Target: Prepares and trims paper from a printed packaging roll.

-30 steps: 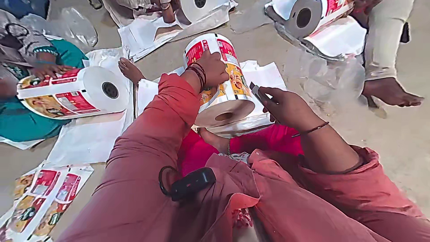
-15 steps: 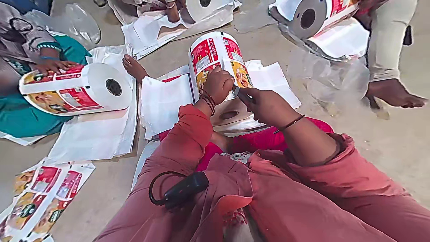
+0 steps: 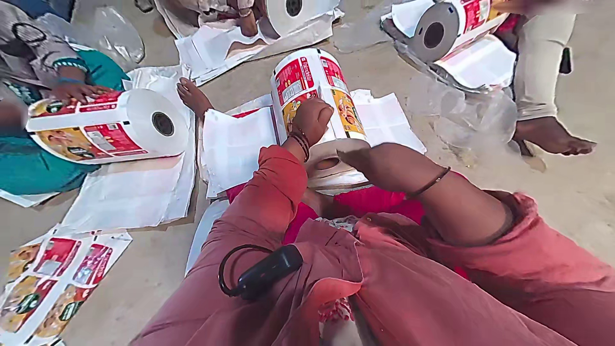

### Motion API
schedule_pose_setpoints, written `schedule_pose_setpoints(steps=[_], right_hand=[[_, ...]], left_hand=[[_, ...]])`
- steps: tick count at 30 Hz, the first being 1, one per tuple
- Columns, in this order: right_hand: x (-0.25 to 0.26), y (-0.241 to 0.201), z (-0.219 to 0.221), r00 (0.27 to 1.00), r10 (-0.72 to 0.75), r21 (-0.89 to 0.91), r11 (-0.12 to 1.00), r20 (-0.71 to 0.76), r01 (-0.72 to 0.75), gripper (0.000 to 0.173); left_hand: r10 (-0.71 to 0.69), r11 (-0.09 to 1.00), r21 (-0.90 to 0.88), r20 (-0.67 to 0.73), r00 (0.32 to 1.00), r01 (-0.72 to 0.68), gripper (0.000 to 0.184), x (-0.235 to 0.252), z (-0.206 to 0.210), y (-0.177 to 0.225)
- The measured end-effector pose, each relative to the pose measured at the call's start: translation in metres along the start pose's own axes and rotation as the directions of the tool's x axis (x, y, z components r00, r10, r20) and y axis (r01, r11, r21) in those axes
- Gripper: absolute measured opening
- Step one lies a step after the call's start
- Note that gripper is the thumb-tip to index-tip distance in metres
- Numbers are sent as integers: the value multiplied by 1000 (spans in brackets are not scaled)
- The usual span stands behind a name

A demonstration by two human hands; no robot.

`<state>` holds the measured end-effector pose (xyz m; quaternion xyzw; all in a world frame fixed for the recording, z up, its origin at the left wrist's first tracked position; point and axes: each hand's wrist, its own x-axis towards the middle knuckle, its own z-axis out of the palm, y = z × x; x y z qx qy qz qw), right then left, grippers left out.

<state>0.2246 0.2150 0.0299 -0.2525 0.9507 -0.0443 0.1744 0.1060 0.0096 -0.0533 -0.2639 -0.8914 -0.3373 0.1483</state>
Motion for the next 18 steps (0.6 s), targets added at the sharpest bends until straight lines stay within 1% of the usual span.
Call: schedule_pose_setpoints(steps=[1,2,3,4,5,6,7,8,9,11,12,13,14,15,17,18], right_hand=[[-5,5,3,999,29,64,997,19,-31,34],[-10,11,7,997,72,158,985,1,-72,39],[-15,20,11,993,114,273,957,-37,-100,42],[-17,29,13,986,157,398,909,-51,-124,45],[-18,37,17,980,195,511,847,-45,-145,46],[-18,44,20,974,226,594,787,-28,-166,46],[-17,50,21,969,246,645,744,-20,-175,46],[-15,53,20,967,253,673,719,-19,-175,46],[-13,56,20,967,255,683,709,-18,-175,47],[-7,62,20,966,256,688,705,-19,-173,47],[-4,64,20,966,257,693,701,-25,-168,47],[0,67,20,965,262,698,696,-31,-166,47],[5,70,19,963,267,701,693,-32,-169,47],[11,72,16,961,275,702,690,-29,-176,47],[28,74,5,959,282,691,699,-31,-183,47],[39,74,-3,958,282,677,713,-43,-180,47]], left_hand=[[-64,992,-110,-82,995,55,41,-1,3,-6],[-127,967,-239,-161,979,87,37,0,7,-13],[-193,917,-388,-224,955,94,34,1,8,-16],[-246,839,-540,-267,932,66,33,1,7,-17],[-295,745,-667,-279,914,37,33,-2,5,-19],[-341,660,-750,-272,900,23,34,-3,3,-21],[-369,623,-782,-263,891,27,34,-3,1,-23],[-399,630,-774,-258,880,59,32,-1,-3,-22],[-424,683,-718,-241,873,133,29,-1,-7,-19],[-471,802,-465,-109,875,374,27,-2,-20,-8],[-475,844,-305,-46,879,440,29,-2,-23,-1],[-481,860,-190,4,877,473,29,-5,-25,7],[-495,861,-125,22,869,494,24,-11,-27,17],[-523,848,-87,26,852,523,28,-17,-29,29],[-574,819,-41,-49,818,572,59,-31,-25,42],[-590,807,-54,-84,803,587,65,-35,-23,42]])
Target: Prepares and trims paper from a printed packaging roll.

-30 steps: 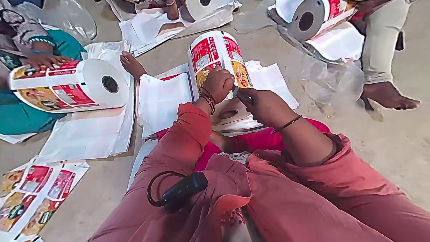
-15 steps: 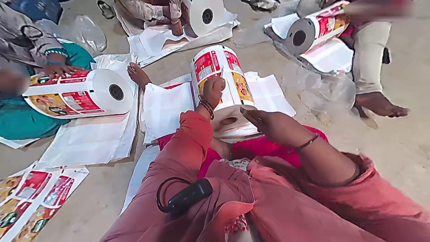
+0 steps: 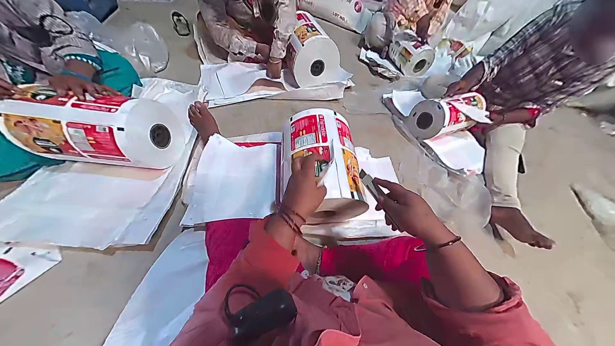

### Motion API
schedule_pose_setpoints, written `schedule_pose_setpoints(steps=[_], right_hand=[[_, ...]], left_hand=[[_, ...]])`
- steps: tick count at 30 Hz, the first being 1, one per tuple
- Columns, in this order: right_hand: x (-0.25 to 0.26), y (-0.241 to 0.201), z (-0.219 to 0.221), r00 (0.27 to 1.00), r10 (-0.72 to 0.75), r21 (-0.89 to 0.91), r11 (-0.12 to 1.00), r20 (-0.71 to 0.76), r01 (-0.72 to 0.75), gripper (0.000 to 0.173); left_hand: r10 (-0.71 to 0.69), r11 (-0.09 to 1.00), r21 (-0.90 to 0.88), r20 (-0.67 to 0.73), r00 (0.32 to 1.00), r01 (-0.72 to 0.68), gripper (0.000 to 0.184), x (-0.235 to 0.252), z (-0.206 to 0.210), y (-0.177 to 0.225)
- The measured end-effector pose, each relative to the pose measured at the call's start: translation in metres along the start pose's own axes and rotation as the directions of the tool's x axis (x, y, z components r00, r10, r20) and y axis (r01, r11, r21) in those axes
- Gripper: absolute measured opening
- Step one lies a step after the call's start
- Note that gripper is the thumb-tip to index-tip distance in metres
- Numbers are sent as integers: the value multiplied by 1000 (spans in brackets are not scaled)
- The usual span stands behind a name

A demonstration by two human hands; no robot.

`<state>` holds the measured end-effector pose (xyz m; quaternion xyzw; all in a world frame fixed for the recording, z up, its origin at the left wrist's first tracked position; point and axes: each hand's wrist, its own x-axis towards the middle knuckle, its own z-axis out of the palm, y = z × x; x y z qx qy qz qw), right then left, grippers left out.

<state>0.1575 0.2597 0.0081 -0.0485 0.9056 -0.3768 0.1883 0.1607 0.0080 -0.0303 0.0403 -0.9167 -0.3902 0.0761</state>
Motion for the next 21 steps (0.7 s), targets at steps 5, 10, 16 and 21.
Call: schedule_pose_setpoints(steps=[5,10,16,21], right_hand=[[79,-53,-16,995,-76,-169,983,-63,65,46],[173,-103,-20,994,-91,-344,937,-53,68,46],[228,-126,-10,987,-116,-509,860,-111,44,42],[230,-139,-1,985,-138,-643,765,-101,41,41]], left_hand=[[125,992,41,-99,987,-122,35,2,22,-31],[302,953,79,-199,932,-292,43,4,34,-42],[284,959,53,-97,954,-280,44,5,30,-44],[290,957,33,-126,949,-288,40,5,31,-43]])
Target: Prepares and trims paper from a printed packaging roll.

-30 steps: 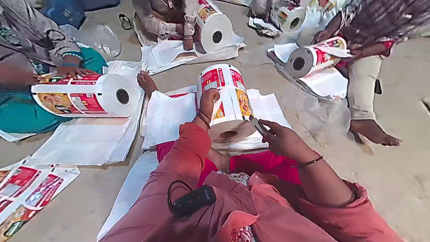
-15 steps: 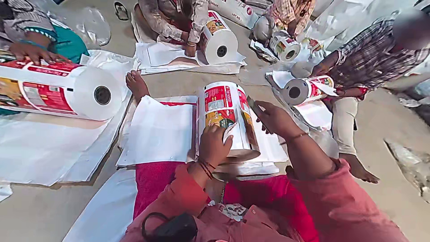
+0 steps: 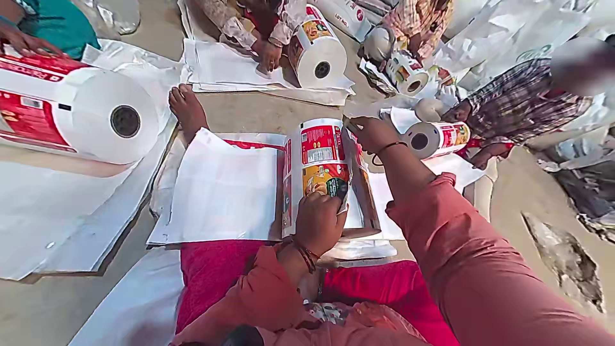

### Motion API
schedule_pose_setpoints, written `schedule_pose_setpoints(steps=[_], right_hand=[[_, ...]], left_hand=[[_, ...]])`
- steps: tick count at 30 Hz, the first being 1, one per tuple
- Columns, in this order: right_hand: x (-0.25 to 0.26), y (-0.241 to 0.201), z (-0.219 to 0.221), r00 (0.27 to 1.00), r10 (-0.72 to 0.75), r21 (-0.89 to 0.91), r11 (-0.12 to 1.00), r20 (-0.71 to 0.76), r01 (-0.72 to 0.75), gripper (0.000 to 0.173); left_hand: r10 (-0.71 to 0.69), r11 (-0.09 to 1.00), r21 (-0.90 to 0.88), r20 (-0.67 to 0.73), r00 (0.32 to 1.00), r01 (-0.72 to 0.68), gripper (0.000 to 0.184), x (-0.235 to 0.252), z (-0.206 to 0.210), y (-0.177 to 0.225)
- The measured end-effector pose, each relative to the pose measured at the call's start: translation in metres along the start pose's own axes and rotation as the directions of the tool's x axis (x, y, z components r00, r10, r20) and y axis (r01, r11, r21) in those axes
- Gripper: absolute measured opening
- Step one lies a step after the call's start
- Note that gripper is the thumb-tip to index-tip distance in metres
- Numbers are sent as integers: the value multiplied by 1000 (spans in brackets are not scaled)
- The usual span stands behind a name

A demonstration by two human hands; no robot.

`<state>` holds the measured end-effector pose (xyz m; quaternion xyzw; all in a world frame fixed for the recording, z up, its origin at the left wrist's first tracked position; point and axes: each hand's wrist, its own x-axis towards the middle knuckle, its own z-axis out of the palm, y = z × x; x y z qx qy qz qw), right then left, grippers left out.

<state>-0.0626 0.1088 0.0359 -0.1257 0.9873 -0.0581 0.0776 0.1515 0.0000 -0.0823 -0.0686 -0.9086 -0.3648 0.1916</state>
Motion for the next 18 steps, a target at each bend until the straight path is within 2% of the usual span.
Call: schedule_pose_setpoints(steps=[7,11,18], right_hand=[[-1,-7,-5,997,-78,-169,983,-8,76,37],[0,-12,-8,988,-147,-293,944,49,155,31],[-5,-6,-18,974,-157,-280,939,161,198,38]], left_hand=[[-11,1000,-12,1,1000,11,39,0,-2,0],[-13,997,-76,-32,999,11,34,-2,-1,-3],[-30,994,-110,-50,998,24,33,-3,1,-4]])
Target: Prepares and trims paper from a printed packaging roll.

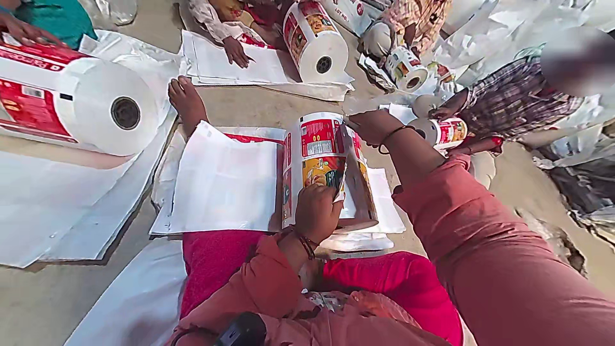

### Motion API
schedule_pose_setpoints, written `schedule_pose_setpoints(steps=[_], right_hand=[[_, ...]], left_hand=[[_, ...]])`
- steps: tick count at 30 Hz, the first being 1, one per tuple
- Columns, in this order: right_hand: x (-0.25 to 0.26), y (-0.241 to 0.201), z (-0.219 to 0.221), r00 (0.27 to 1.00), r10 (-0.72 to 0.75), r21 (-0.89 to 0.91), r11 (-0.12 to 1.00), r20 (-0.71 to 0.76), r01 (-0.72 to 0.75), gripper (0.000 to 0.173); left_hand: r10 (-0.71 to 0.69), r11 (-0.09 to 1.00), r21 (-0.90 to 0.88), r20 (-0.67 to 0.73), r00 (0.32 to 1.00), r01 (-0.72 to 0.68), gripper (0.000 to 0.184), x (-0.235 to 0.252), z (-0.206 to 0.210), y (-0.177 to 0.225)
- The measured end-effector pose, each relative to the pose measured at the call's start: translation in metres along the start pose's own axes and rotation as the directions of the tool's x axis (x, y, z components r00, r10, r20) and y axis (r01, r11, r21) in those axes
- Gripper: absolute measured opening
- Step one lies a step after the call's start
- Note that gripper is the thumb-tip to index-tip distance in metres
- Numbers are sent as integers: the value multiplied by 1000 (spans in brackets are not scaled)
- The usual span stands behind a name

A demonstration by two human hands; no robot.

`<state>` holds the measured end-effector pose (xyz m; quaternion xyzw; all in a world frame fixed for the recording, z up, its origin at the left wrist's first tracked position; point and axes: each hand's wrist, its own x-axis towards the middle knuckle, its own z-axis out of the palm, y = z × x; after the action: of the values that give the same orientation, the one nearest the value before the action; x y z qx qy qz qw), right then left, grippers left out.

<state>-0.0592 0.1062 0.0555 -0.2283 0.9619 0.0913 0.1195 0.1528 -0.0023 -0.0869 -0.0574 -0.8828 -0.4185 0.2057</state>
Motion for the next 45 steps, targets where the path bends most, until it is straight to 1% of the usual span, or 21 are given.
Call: schedule_pose_setpoints(steps=[6,10,14,16,20,22,24,26,27,28,30,31,33,36,38,40,43,45], right_hand=[[-20,-3,1,997,48,114,992,57,-54,39],[-34,-6,2,994,68,113,991,85,-78,42],[-52,-7,5,991,50,149,986,126,-69,41],[-63,-8,5,988,48,168,983,150,-74,41],[-89,-15,5,981,73,187,976,182,-107,42],[-101,-18,7,976,78,214,969,203,-122,43],[-112,-18,9,973,75,257,957,219,-131,44],[-124,-16,15,975,85,313,938,207,-149,43],[-130,-15,18,975,117,343,922,191,-178,43],[-134,-16,22,975,152,381,901,163,-205,43],[-141,-18,34,966,247,455,854,75,-253,45],[-139,-15,40,958,286,476,837,37,-268,46],[-128,-7,48,948,318,519,806,26,-285,47],[-102,6,48,954,299,546,796,20,-261,47],[-84,11,43,957,291,539,806,0,-245,47],[-64,12,36,960,281,542,809,-18,-227,46],[-35,10,25,967,253,510,838,-44,-196,46],[-18,9,21,973,222,479,862,-60,-167,45]], left_hand=[[-7,1000,-27,-13,1000,7,32,0,-2,0],[-3,999,-36,-32,999,1,28,1,-2,0],[-12,999,-46,-33,999,10,27,0,-3,2],[-2,999,-54,-65,998,-2,26,0,-2,2],[-16,997,-70,-64,998,11,25,0,-5,4],[-53,993,-106,-69,996,46,26,0,-6,4],[-165,964,-221,-53,985,149,32,2,-7,1],[-318,863,-415,-1,948,289,34,3,-11,0],[-361,812,-492,1,932,315,33,4,-14,0],[-379,784,-534,-9,925,316,32,5,-16,-1],[-378,785,-543,-39,925,298,30,4,-13,-2],[-371,794,-532,-39,928,295,30,2,-12,-2],[-369,797,-525,-29,929,300,33,2,-11,-3],[-403,776,-540,-28,915,326,45,4,-12,-5],[-432,762,-539,-11,902,358,47,4,-13,-4],[-431,783,-500,-8,902,370,46,5,-13,-4],[-372,823,-481,-52,927,303,44,3,-8,-6],[-345,828,-493,-67,936,269,42,2,-7,-6]])
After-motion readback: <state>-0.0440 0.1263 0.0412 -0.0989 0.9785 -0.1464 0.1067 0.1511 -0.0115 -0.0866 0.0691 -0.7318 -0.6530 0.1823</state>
